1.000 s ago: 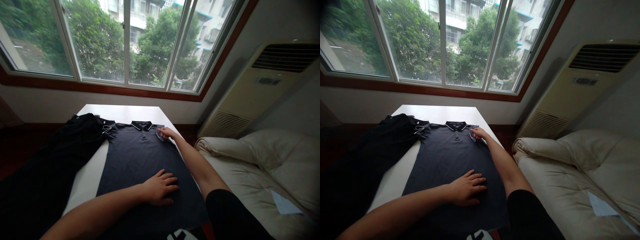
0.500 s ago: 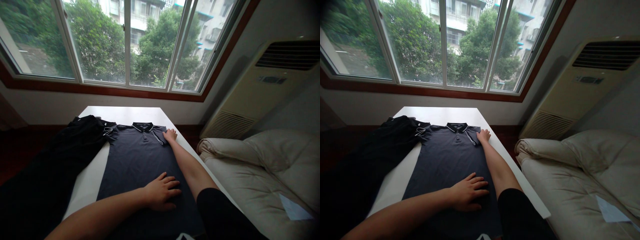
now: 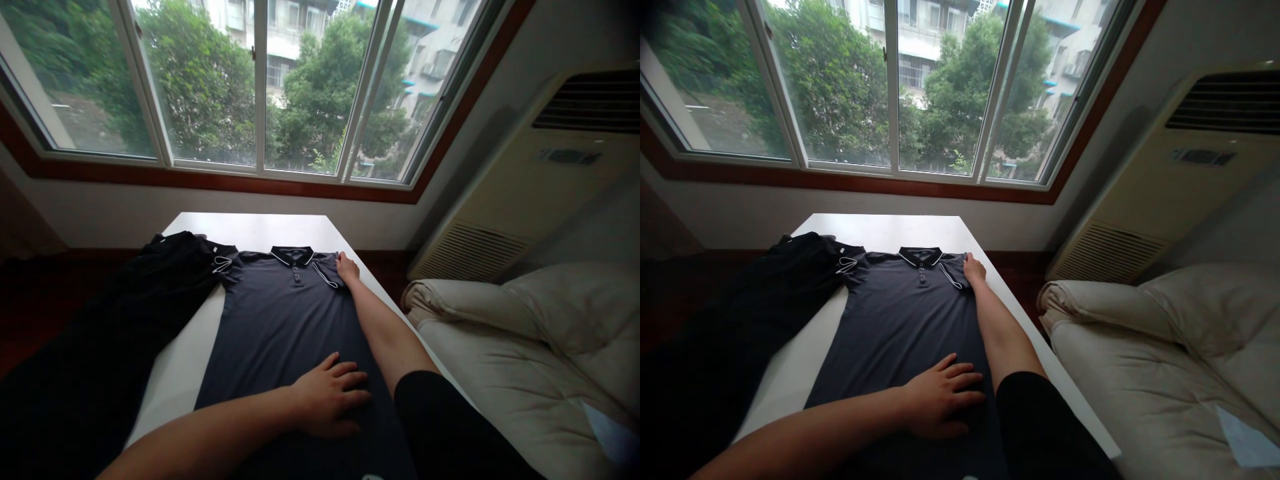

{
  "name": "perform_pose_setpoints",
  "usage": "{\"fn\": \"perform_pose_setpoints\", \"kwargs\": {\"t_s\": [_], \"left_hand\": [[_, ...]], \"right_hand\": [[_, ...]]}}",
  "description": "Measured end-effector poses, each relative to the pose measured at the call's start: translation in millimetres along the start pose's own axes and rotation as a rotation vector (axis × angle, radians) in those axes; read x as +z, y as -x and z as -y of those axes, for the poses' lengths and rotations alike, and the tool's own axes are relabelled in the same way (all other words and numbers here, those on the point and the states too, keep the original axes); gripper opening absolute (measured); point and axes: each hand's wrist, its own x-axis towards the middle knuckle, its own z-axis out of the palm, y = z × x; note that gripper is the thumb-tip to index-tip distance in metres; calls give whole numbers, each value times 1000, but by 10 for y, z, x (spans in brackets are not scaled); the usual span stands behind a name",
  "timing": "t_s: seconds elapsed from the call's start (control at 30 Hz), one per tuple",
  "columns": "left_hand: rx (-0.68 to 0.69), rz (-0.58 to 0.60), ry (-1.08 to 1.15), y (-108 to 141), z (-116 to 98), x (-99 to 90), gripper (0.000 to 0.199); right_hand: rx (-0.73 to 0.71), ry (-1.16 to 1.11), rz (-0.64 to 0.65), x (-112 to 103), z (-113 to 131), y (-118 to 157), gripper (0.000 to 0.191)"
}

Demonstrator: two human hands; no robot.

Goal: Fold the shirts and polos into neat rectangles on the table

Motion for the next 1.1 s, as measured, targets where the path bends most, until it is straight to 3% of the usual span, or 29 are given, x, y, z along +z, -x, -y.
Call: {"fn": "perform_pose_setpoints", "kwargs": {"t_s": [0.17,0.37,0.5,0.67,0.93,1.1], "left_hand": [[-5,-14,15,-13,7,24,62],[2,-5,17,-1,11,18,63],[-2,-19,34,1,15,30,62],[-1,-10,22,-13,25,38,62],[-7,-6,60,-21,21,14,61],[-4,-17,65,-12,9,8,60]], "right_hand": [[-35,19,-9,37,22,-20,30],[-166,48,-174,113,219,17,33],[-172,38,-44,245,268,51,33],[-160,20,-45,395,203,37,41],[-147,23,152,404,120,-122,81],[-152,28,189,389,135,-94,93]]}}
